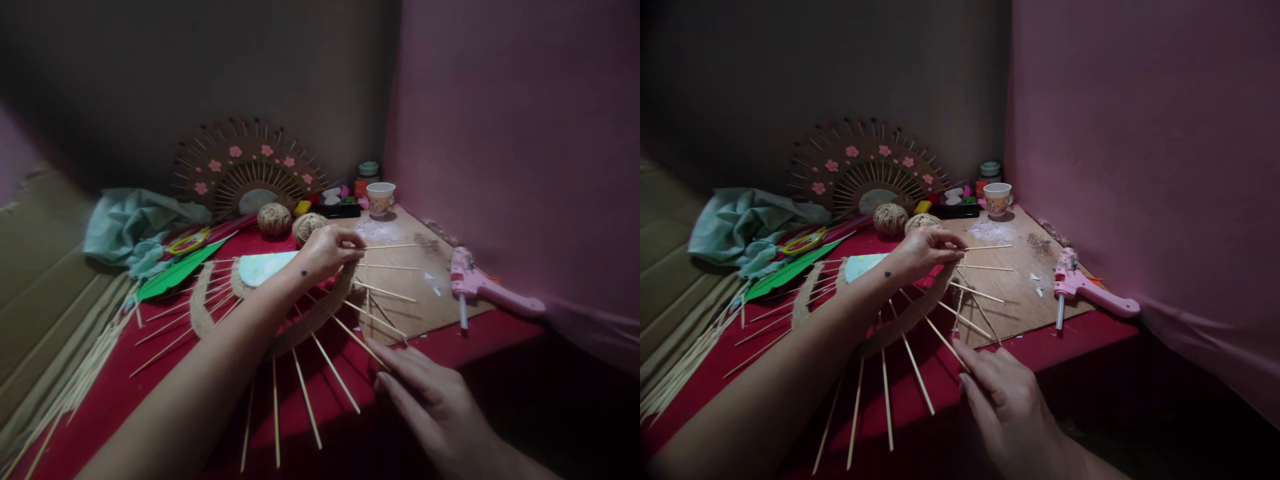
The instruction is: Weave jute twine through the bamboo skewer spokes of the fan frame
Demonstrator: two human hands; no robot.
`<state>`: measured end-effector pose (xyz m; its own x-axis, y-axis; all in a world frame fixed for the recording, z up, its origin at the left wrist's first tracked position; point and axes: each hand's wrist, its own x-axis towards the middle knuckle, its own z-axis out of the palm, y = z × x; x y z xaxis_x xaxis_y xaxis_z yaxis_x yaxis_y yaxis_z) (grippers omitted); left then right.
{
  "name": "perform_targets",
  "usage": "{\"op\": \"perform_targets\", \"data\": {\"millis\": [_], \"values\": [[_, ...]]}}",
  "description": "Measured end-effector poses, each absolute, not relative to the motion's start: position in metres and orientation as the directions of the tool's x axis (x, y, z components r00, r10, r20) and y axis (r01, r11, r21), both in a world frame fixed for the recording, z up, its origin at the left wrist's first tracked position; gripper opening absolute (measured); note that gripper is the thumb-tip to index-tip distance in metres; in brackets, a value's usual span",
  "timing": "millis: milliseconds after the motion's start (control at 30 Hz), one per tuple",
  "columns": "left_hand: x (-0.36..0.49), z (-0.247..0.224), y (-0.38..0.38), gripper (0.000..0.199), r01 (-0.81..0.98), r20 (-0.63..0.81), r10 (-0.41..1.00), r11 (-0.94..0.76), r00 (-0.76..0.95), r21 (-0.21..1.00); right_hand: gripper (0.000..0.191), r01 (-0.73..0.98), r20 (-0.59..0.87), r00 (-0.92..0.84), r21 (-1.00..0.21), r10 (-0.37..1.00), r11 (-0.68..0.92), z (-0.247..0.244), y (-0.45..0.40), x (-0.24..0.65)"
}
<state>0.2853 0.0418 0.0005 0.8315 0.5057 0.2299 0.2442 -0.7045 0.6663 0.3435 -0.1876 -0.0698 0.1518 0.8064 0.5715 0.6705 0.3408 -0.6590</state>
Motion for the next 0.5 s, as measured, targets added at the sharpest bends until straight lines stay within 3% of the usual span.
{"op": "perform_targets", "data": {"millis": [233, 500], "values": [[0.2849, 0.0017, 0.0415, 0.016, 0.242, 0.233, 0.516, -0.693, 0.824, 0.678, 0.017, 0.641, 0.508, 0.221, -0.719, 0.833, 0.269, -0.0642, -0.1869, 0.3366], [0.2851, 0.0002, 0.0432, 0.017, 0.246, 0.225, 0.518, -0.689, 0.825, 0.681, 0.018, 0.628, 0.525, 0.204, -0.718, 0.826, 0.301, -0.0662, -0.1869, 0.3351]]}}
